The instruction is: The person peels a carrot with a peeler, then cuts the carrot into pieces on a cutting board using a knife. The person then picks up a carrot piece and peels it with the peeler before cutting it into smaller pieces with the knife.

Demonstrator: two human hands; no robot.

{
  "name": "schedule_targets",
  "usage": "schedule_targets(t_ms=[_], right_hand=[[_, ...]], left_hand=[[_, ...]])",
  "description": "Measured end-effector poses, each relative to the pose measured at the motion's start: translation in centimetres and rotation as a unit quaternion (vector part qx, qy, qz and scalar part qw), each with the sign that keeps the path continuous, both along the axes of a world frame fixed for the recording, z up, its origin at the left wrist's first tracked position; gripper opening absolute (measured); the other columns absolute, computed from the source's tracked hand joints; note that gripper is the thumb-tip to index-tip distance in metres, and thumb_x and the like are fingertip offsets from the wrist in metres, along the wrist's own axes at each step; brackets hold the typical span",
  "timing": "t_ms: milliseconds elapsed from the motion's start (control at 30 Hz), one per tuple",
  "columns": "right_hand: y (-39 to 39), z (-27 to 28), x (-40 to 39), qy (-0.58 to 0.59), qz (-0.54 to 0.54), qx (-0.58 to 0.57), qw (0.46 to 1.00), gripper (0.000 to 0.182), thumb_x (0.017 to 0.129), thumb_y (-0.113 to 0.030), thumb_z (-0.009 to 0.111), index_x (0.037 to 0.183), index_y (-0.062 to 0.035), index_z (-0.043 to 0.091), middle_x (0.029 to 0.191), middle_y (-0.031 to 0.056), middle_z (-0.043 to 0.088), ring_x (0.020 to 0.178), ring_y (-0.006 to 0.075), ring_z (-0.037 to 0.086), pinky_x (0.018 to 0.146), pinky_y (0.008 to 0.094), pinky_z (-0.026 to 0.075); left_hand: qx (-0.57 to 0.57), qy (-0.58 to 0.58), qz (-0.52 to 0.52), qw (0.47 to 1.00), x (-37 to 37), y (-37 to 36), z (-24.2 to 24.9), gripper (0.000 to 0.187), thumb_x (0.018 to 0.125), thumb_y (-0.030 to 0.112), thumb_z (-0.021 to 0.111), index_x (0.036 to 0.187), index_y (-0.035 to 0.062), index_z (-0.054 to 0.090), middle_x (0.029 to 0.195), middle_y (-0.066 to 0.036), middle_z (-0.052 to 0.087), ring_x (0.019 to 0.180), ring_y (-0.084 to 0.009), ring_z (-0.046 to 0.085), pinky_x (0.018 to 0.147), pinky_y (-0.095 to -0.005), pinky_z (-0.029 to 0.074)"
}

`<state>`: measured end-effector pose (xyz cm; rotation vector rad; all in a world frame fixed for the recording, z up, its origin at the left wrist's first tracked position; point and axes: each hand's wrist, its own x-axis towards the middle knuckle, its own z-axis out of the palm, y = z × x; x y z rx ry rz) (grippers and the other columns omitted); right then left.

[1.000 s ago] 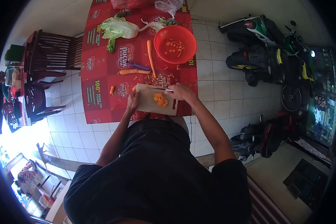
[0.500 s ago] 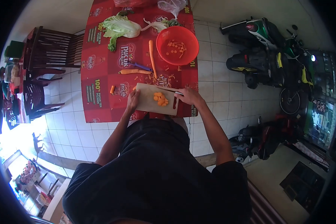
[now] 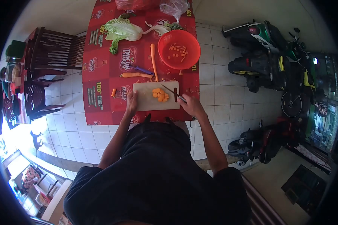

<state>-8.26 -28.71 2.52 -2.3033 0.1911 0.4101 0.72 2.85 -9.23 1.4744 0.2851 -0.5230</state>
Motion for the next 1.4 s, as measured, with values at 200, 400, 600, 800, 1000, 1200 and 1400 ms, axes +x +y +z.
schedule_targets(t_ms=[200, 400, 600, 800, 1000, 1200, 1400], right_hand=[[1.3, 4.9, -0.8, -0.052, -0.026, 0.026, 0.998, 0.03, 0.104, -0.032, 0.057, 0.102, -0.0022, 0.057, 0.075, 0.0205, 0.066, 0.075, 0.0431, 0.068, 0.065, 0.049, 0.05], [2.2, 5.0, 3.4, -0.123, -0.014, 0.015, 0.992, 0.03, 0.106, -0.032, 0.052, 0.106, -0.0016, 0.053, 0.072, 0.0247, 0.064, 0.071, 0.0468, 0.066, 0.062, 0.0542, 0.05], [0.2, 2.1, 10.2, -0.139, -0.013, -0.018, 0.99, 0.031, 0.107, -0.031, 0.051, 0.103, 0.0, 0.054, 0.071, 0.0258, 0.064, 0.072, 0.0465, 0.067, 0.065, 0.0546, 0.051], [-3.4, -3.2, 13.4, -0.126, -0.093, -0.036, 0.987, 0.036, 0.107, -0.033, 0.05, 0.106, 0.0018, 0.059, 0.079, 0.027, 0.067, 0.081, 0.0465, 0.068, 0.07, 0.0549, 0.051], [-4.9, -4.2, 13.7, -0.08, -0.149, -0.023, 0.985, 0.038, 0.107, -0.034, 0.05, 0.104, 0.0025, 0.06, 0.085, 0.0279, 0.069, 0.085, 0.0472, 0.068, 0.073, 0.0545, 0.052], [-3.2, -4.0, 11.8, -0.111, -0.121, 0.023, 0.986, 0.038, 0.107, -0.036, 0.051, 0.103, 0.0007, 0.06, 0.085, 0.0279, 0.068, 0.085, 0.0478, 0.067, 0.072, 0.053, 0.052], [-4.2, -5.5, 11.4, -0.073, -0.108, 0.0, 0.991, 0.038, 0.106, -0.036, 0.052, 0.104, 0.0005, 0.06, 0.088, 0.0278, 0.069, 0.088, 0.0479, 0.067, 0.073, 0.0525, 0.052]], left_hand=[[-0.023, -0.044, 0.07, 0.996, 2.4, -1.1, 6.0, 0.036, 0.112, 0.031, 0.044, 0.123, 0.0012, 0.06, 0.103, -0.004, 0.066, 0.092, -0.011, 0.06, 0.085, -0.03, 0.05], [0.008, -0.151, 0.108, 0.983, 7.1, -6.8, 11.1, 0.033, 0.112, 0.027, 0.041, 0.122, 0.0001, 0.057, 0.103, -0.007, 0.065, 0.091, -0.0127, 0.059, 0.083, -0.032, 0.05], [0.15, -0.236, 0.139, 0.95, 11.6, -13.0, 10.9, 0.032, 0.11, 0.027, 0.044, 0.107, -0.0046, 0.052, 0.091, -0.024, 0.063, 0.081, -0.0365, 0.061, 0.078, -0.0457, 0.048], [0.196, -0.239, 0.13, 0.942, 12.1, -14.8, 10.9, 0.03, 0.11, 0.028, 0.046, 0.108, -0.002, 0.048, 0.093, -0.03, 0.065, 0.087, -0.0502, 0.064, 0.075, -0.0532, 0.047], [0.267, -0.22, 0.107, 0.932, 12.2, -15.0, 10.3, 0.029, 0.109, 0.025, 0.045, 0.109, -0.003, 0.047, 0.095, -0.032, 0.065, 0.09, -0.0523, 0.064, 0.075, -0.0555, 0.047], [0.253, -0.239, 0.116, 0.93, 12.6, -15.2, 10.5, 0.029, 0.109, 0.025, 0.046, 0.108, -0.0042, 0.046, 0.094, -0.033, 0.065, 0.087, -0.0539, 0.063, 0.074, -0.0564, 0.047], [0.262, -0.24, 0.122, 0.927, 12.4, -15.1, 11.6, 0.03, 0.108, 0.025, 0.047, 0.108, -0.0048, 0.046, 0.094, -0.034, 0.065, 0.087, -0.0541, 0.063, 0.074, -0.0566, 0.046]])
